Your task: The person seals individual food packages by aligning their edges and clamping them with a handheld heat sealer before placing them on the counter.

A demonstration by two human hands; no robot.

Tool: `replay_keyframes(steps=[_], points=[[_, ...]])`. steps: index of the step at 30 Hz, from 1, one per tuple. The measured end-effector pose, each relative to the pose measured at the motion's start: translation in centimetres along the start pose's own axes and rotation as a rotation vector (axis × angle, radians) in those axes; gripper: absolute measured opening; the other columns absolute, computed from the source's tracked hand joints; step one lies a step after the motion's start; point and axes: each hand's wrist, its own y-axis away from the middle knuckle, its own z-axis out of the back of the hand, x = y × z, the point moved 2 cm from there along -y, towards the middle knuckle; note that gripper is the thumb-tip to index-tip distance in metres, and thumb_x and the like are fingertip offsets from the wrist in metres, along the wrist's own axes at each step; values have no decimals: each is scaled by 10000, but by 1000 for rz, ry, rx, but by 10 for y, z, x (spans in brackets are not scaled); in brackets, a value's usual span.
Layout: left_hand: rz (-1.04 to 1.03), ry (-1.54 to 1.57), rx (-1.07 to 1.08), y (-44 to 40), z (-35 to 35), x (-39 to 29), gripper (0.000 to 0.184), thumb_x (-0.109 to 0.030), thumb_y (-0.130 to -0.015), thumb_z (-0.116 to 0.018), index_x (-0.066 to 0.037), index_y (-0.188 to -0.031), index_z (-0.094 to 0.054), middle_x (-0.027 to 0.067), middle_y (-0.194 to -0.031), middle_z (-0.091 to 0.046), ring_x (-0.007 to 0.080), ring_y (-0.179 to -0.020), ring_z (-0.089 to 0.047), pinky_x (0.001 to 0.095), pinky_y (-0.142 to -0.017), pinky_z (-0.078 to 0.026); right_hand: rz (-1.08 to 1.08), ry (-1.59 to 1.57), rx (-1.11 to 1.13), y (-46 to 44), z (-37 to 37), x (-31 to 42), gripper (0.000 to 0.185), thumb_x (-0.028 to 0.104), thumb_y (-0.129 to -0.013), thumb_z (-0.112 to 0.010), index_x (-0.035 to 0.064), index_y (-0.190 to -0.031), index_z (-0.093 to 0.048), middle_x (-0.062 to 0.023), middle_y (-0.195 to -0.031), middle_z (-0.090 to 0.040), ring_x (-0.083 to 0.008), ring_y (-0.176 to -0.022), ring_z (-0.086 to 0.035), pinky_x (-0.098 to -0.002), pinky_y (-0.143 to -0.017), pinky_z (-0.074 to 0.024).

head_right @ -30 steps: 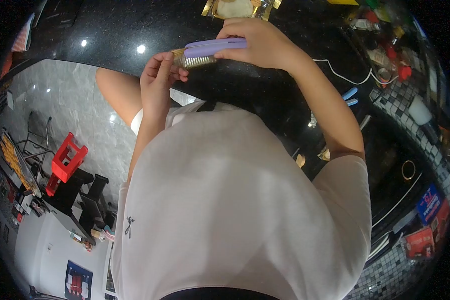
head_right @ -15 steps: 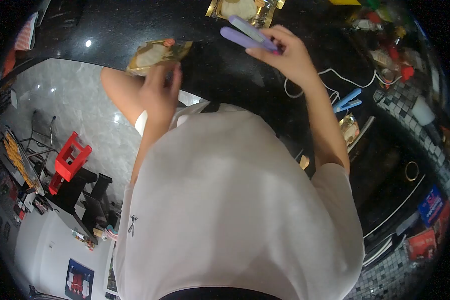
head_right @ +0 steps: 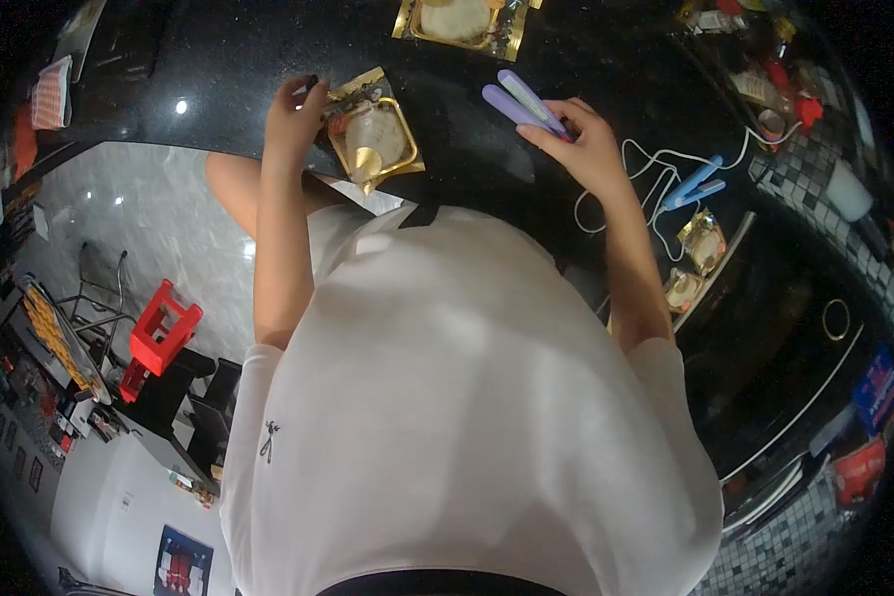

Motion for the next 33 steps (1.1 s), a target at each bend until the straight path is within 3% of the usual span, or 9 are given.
replay_keyframes(steps=[3, 6, 11, 16, 17, 21, 24, 27, 33], points=[[240, 299, 17, 7, 2, 11, 425, -281, -827, -679, 38, -1089, -582, 121, -857, -669, 150, -718, -652, 258, -619, -526, -35, 32, 39, -4, 0, 0, 397, 290, -729, -770, 25, -1008, -670, -31, -838, -559, -132, -773, -537, -255, -679, -401], [320, 496, 155, 14, -4, 22, 297, -244, -859, -660, 29, -973, -627, 111, -858, -659, 157, -756, -658, 252, -625, -542, -28, -33, 64, -9, -6, 1, 389, 285, -733, -769, 31, -1010, -668, -26, -852, -556, -120, -759, -524, -249, -668, -396], [66, 673, 162, 30, -9, -2, 169, -171, -897, -614, -13, -947, -646, 51, -861, -665, 83, -748, -604, 211, -712, -479, 86, -95, 195, -23, -9, 12, 401, 277, -736, -770, 36, -1036, -658, -17, -871, -551, -98, -737, -495, -234, -652, -384], [-99, 687, 222, 43, -10, -17, 172, -163, -899, -618, 3, -942, -636, 34, -828, -664, 57, -755, -585, 178, -686, -444, 252, 24, 256, -42, -5, 41, 440, 284, -726, -777, 34, -1062, -642, -9, -874, -548, -101, -700, -452, -239, -627, -375], [-130, 686, 228, 45, -10, -17, 170, -161, -901, -616, 2, -945, -634, 31, -832, -663, 52, -752, -578, 175, -684, -439, 286, 106, 296, -42, -4, 54, 461, 311, -717, -777, 35, -1060, -640, -30, -888, -560, -136, -733, -506, -251, -657, -405], [-114, 743, 237, 53, -8, -21, 155, -145, -906, -607, 1, -952, -629, 19, -847, -656, 44, -758, -570, 169, -692, -432, 396, 238, 281, -41, -14, 83, 492, 388, -712, -756, 46, -1045, -635, -75, -938, -589, -230, -876, -600, -293, -755, -464], [-122, 774, 247, 55, -11, -18, 144, -133, -907, -602, 2, -951, -626, 15, -860, -651, 43, -773, -568, 169, -705, -432, 505, 274, 266, -46, -26, 87, 442, 263, -712, -766, 37, -1063, -620, -73, -949, -579, -216, -839, -574, -285, -737, -444], [-134, 792, 258, 59, -12, -20, 134, -120, -907, -598, 3, -954, -623, 16, -877, -646, 45, -790, -567, 173, -715, -435, 572, 279, 271, -50, -34, 95, 405, 258, -722, -753, 34, -1034, -623, -83, -931, -590, -250, -828, -595, -304, -722, -461], [-130, 811, 222, 61, -13, -22, 138, -114, -904, -601, 3, -976, -620, 20, -890, -643, 48, -799, -566, 174, -723, -438, 595, 279, 288, -55, -38, 97, 294, 236, -768, -715, 19, -953, -646, -70, -833, -599, -221, -750, -585, -288, -667, -449]])
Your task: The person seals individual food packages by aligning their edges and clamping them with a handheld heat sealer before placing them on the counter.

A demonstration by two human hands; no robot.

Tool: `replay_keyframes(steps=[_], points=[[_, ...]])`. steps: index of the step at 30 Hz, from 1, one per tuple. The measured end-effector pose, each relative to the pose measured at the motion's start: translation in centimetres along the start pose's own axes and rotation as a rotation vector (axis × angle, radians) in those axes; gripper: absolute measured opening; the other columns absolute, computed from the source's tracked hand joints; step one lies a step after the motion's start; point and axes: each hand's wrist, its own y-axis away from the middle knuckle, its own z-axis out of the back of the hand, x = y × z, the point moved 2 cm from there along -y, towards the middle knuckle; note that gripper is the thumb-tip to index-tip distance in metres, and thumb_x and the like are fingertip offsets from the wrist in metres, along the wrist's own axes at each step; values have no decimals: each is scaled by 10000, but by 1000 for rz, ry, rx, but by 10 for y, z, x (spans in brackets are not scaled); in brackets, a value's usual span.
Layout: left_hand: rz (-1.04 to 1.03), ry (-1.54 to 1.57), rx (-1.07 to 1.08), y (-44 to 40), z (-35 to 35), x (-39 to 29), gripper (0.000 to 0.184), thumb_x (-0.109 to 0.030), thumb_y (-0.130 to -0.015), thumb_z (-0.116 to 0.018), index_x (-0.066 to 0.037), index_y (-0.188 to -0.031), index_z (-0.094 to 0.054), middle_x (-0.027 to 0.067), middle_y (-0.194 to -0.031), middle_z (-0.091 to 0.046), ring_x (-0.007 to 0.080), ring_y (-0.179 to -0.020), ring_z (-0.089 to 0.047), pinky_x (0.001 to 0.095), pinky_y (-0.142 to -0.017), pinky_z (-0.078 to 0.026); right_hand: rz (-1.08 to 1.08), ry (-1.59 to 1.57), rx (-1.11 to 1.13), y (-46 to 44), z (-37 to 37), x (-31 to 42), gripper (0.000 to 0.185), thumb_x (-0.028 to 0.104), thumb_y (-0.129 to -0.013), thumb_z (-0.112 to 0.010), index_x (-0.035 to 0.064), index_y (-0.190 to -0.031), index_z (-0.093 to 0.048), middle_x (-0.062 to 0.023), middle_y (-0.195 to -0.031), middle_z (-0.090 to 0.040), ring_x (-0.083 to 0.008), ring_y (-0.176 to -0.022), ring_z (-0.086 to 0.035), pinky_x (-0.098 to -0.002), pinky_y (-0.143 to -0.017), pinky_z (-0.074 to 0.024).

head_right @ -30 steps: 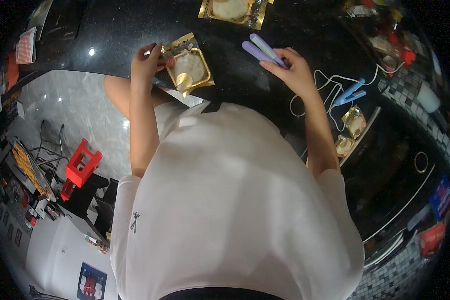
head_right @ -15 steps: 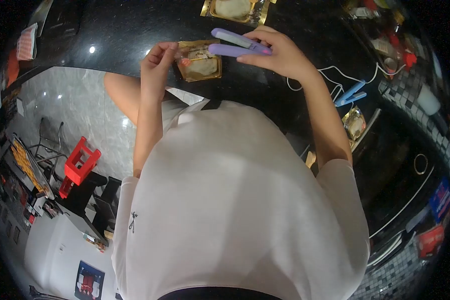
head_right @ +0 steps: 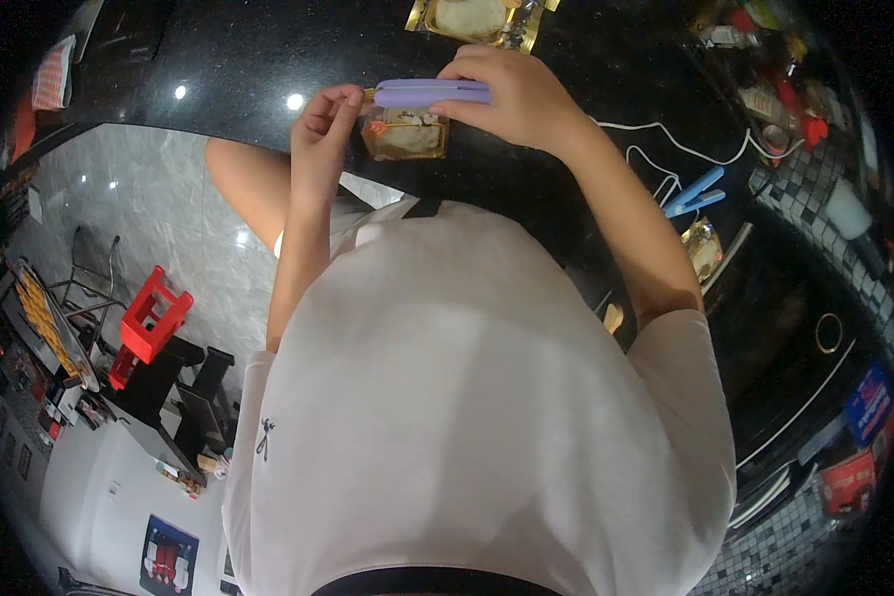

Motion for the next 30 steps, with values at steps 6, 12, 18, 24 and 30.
replay_keyframes(steps=[6, 12, 18, 24, 30], points=[[64, -33, 53, -2, -2, 12, 152, -137, -902, -609, -2, -970, -627, 6, -865, -639, 42, -784, -563, 179, -694, -453, -140, -33, 109, 1, -1, -14, 343, 348, -782, -700, 55, -957, -666, -62, -846, -639, -215, -749, -604, -316, -683, -475], [69, 31, 62, -5, -4, 15, 159, -162, -907, -607, -6, -937, -627, -9, -833, -635, 32, -747, -554, 173, -660, -454, -575, -470, 115, 18, 16, -46, 472, 397, -798, -703, 39, -1098, -636, -22, -792, -617, -85, -695, -549, -213, -579, -418], [88, 54, 56, -4, -4, 17, 154, -159, -909, -604, -9, -932, -627, -9, -831, -634, 31, -739, -553, 172, -652, -453, -219, -142, 101, 20, 19, -22, 435, 356, -762, -740, 45, -1051, -645, -65, -882, -630, -137, -769, -575, -259, -654, -446], [72, 15, 57, -2, -5, 15, 155, -162, -911, -602, -13, -941, -629, -8, -827, -634, 32, -732, -555, 174, -650, -455, -160, -37, 73, 8, 8, -14, 286, 256, -793, -713, 28, -957, -656, -54, -776, -570, -142, -678, -478, -261, -616, -390], [77, 4, 70, -1, -5, 16, 175, -178, -913, -600, -13, -969, -624, -2, -855, -636, 40, -749, -559, 183, -675, -458, -232, -64, 121, 8, 6, -17, 265, 262, -824, -684, 32, -953, -659, -19, -717, -548, -104, -640, -475, -243, -567, -379]])
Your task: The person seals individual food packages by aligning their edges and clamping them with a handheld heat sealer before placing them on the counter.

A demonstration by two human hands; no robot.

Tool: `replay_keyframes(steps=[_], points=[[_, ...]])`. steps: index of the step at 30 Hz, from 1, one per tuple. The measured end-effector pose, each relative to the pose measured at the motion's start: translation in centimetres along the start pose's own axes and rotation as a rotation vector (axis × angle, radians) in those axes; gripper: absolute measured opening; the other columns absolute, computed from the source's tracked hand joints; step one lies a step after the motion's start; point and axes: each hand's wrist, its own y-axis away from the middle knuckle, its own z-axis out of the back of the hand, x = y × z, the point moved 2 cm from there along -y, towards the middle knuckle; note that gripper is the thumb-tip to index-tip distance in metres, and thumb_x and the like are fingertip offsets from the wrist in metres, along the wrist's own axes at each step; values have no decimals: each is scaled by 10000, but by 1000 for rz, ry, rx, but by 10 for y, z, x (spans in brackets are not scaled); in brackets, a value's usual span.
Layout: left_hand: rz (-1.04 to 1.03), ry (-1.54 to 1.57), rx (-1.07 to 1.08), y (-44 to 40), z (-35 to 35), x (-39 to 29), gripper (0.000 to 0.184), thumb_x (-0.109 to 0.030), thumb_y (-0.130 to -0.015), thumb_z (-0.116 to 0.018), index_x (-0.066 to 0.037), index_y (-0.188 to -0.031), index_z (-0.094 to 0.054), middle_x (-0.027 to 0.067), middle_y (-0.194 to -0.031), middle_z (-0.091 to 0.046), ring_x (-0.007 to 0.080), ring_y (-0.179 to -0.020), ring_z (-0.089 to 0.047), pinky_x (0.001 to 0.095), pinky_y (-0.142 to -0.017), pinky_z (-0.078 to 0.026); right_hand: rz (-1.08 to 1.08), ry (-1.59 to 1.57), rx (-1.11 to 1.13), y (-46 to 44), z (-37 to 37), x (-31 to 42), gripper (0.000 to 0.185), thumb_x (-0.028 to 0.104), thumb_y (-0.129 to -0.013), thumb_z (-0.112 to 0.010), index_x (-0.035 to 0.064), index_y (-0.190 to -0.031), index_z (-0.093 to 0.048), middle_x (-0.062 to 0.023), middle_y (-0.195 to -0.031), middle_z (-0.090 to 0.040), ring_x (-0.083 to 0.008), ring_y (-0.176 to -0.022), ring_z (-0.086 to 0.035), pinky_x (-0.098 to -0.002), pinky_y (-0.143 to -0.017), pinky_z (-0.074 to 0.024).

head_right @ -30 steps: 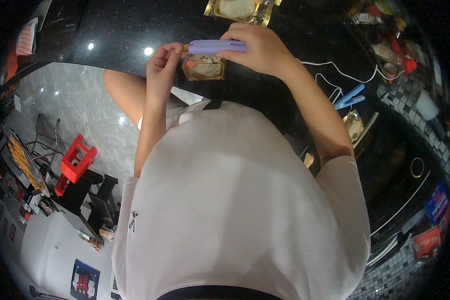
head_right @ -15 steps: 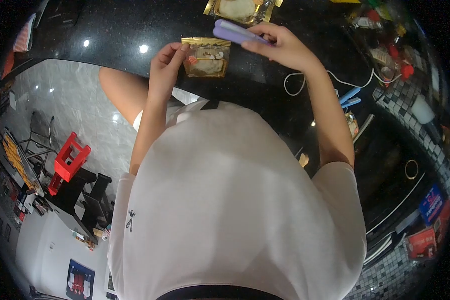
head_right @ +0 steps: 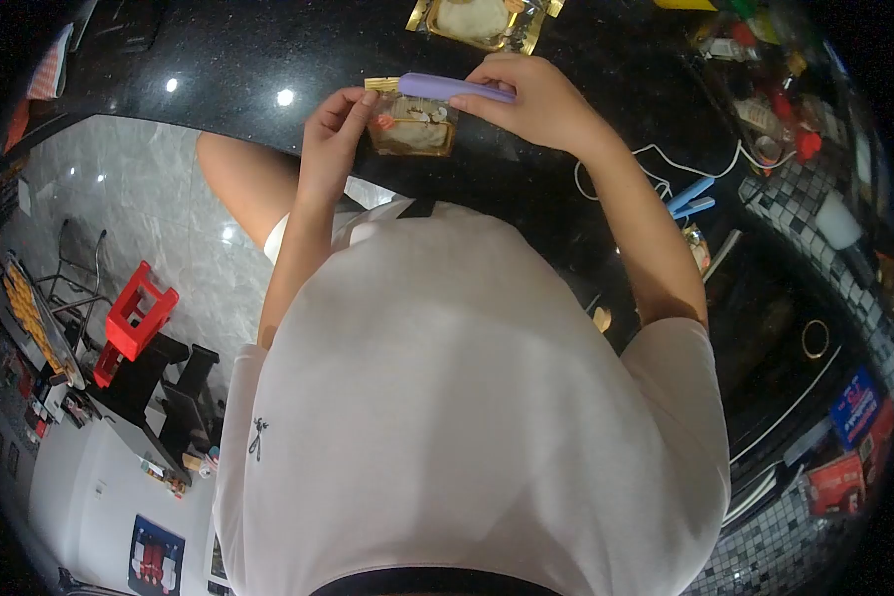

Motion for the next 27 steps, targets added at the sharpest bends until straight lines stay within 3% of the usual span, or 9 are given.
replay_keyframes(steps=[5, 7, 10, 11, 13, 16, 19, 22, 27], points=[[45, -11, 34, 1, -1, -1, 157, -147, -915, -586, -19, -998, -622, 10, -940, -642, 62, -862, -561, 193, -781, -429, -302, -373, 94, 9, 6, -18, 300, 295, -893, -608, 88, -1109, -615, 62, -719, -536, -29, -604, -486, -172, -486, -379], [57, 24, 44, 1, -3, -1, 156, -145, -915, -586, -17, -997, -621, 9, -939, -641, 64, -864, -561, 197, -781, -432, -350, -350, 101, 12, 16, -23, 308, 266, -860, -653, 66, -1092, -620, 43, -771, -543, -51, -662, -486, -196, -556, -395], [45, 24, 39, 1, -3, 0, 162, -150, -913, -591, -8, -987, -614, 5, -900, -636, 56, -826, -559, 195, -750, -450, -35, -152, 53, 13, 17, -10, 336, 230, -809, -710, 48, -1076, -619, 18, -845, -548, -79, -733, -471, -225, -638, -393], [33, 17, 34, 0, -3, 1, 166, -153, -912, -593, -3, -982, -610, 3, -881, -634, 52, -807, -559, 193, -734, -458, -50, -131, 83, 12, 19, -3, 366, 197, -765, -746, 32, -1064, -614, -9, -898, -542, -103, -776, -452, -243, -691, -378], [33, 26, 38, 1, -4, 0, 155, -142, -915, -586, -3, -981, -611, 2, -879, -633, 50, -802, -562, 189, -729, -459, 39, -67, 56, 6, 16, -1, 356, 204, -753, -752, 28, -1033, -619, -27, -866, -549, -118, -739, -462, -240, -663, -383], [25, 24, 40, 1, -4, 1, 144, -136, -917, -582, -12, -981, -613, -1, -878, -632, 47, -793, -563, 178, -719, -454, 60, -48, 54, -2, 14, 5, 315, 204, -750, -751, 29, -983, -632, -39, -822, -556, -137, -697, -472, -253, -636, -391], [19, 14, 64, 2, -1, -2, 140, -137, -916, -582, -17, -982, -614, 0, -877, -633, 45, -794, -565, 180, -711, -454, 35, 17, 43, -7, 15, 10, 326, 280, -738, -756, 44, -940, -657, -83, -843, -619, -205, -771, -604, -294, -691, -468], [50, 14, 63, 2, 2, -1, 150, -141, -919, -579, -19, -1000, -610, 0, -924, -626, 55, -847, -557, 197, -758, -438, 29, 20, 11, -5, 13, 14, 311, 268, -747, -747, 40, -939, -659, -83, -815, -606, -201, -738, -591, -287, -667, -462], [29, 25, 55, -1, 2, -4, 124, -133, -920, -574, -21, -965, -602, -7, -857, -624, 46, -793, -562, 184, -723, -454, 18, -110, -1, -3, 4, 4, 327, 269, -778, -731, 32, -989, -651, -44, -772, -584, -149, -693, -543, -270, -625, -434]])
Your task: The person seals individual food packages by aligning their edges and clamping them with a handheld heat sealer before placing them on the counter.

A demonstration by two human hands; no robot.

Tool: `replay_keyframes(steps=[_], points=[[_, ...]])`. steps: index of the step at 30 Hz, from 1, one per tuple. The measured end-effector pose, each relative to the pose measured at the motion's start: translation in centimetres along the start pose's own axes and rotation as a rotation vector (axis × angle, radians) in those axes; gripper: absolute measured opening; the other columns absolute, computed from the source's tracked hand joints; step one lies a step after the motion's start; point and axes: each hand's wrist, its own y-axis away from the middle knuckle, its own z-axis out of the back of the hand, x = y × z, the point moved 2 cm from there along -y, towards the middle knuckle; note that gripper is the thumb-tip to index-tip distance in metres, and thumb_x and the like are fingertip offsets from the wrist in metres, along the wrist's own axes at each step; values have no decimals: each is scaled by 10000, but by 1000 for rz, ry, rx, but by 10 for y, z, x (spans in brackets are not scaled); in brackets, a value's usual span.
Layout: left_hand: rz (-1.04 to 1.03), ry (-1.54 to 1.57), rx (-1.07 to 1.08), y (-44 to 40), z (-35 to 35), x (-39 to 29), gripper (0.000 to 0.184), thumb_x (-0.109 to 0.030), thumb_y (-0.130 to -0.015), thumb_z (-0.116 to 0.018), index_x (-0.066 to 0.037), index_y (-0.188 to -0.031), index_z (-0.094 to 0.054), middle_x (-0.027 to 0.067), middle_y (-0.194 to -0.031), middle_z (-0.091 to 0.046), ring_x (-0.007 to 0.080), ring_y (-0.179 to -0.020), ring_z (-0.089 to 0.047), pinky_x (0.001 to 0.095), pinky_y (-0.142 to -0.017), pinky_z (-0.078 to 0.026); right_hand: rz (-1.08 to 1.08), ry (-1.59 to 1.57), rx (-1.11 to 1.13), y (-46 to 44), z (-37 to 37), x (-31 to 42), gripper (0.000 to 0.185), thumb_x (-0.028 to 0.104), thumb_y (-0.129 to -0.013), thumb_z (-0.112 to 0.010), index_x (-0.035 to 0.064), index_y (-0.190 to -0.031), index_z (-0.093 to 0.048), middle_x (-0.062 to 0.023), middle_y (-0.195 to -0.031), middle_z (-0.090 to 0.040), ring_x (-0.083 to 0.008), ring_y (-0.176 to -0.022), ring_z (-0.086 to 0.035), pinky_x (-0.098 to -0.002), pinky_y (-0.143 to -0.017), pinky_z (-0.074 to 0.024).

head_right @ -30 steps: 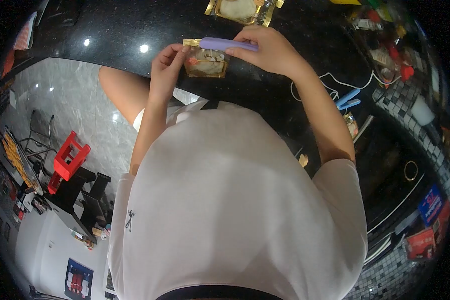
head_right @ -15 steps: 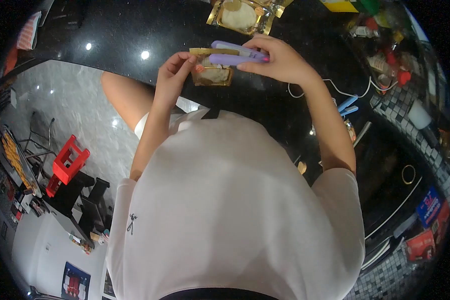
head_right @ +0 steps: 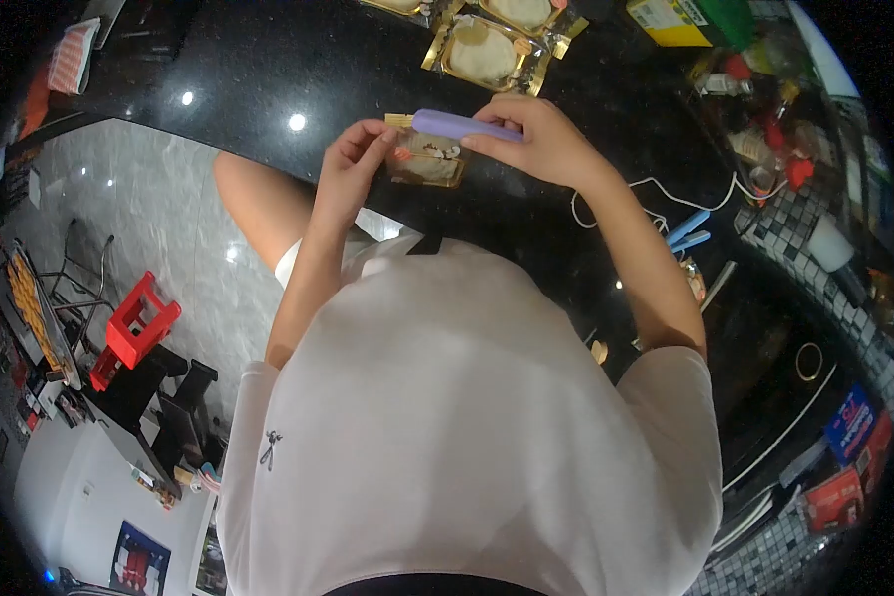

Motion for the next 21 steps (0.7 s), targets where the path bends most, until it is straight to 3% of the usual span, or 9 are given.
replay_keyframes(steps=[5, 8, 9, 12, 15, 18, 19, 21], points=[[50, -60, 163, 0, 18, -27, 103, -138, -927, -555, -47, -967, -580, -13, -853, -584, 69, -824, -558, 217, -760, -441, -245, -391, -92, 14, 9, -10, 348, 230, -846, -675, 58, -1136, -589, 27, -801, -565, -41, -634, -498, -179, -495, -388], [48, -487, 396, -17, 30, -54, 101, -133, -934, -535, -44, -954, -581, -11, -842, -580, 58, -830, -556, 216, -745, -446, -356, -424, -125, 28, 2, -21, 340, 227, -849, -672, 46, -1126, -594, 28, -794, -570, -42, -635, -505, -183, -506, -395], [72, -563, 427, -23, 24, -61, 109, -115, -899, -561, -30, -961, -590, 35, -863, -621, 129, -834, -598, 263, -746, -462, -397, -450, -171, 32, -3, -28, 390, 328, -803, -717, 68, -1080, -629, 19, -772, -593, -49, -641, -523, -185, -515, -396], [19, -1097, 530, -47, -7, -55, 165, -108, -849, -586, -17, -985, -603, 103, -895, -647, 247, -887, -615, 342, -784, -472, -456, -478, -245, 45, -16, -41, 401, 338, -798, -720, 63, -1076, -633, 13, -760, -591, -52, -617, -521, -186, -509, -397], [-376, -1174, 413, -53, -23, -23, 255, -129, -786, -635, -30, -1020, -611, 152, -996, -635, 334, -996, -575, 409, -858, -456, -490, -531, -329, 58, -25, -46, 424, 351, -787, -727, 45, -1067, -640, 9, -736, -587, -55, -605, -523, -191, -506, -405], [-709, -1154, -22, -27, -34, -18, 315, -153, -753, -681, -43, -1040, -610, 160, -1112, -597, 346, -1094, -524, 432, -924, -430, -551, -569, -388, 72, -32, -54, 416, 345, -789, -724, 42, -1062, -646, 12, -732, -587, -55, -606, -525, -192, -508, -407], [-650, -1190, 17, -12, -38, -19, 470, -193, -697, -739, -63, -1115, -567, 177, -1267, -492, 376, -1211, -426, 474, -1013, -351, -567, -585, -407, 75, -34, -57, 412, 341, -791, -723, 40, -1062, -646, 12, -734, -588, -54, -607, -523, -191, -508, -406], [-616, -1313, 138, 11, -48, -15, 544, -215, -683, -753, -63, -1153, -526, 183, -1317, -435, 382, -1264, -360, 502, -1054, -283, -581, -614, -427, 76, -37, -59, 406, 334, -794, -720, 36, -1061, -646, 12, -740, -592, -52, -609, -519, -187, -510, -404]])
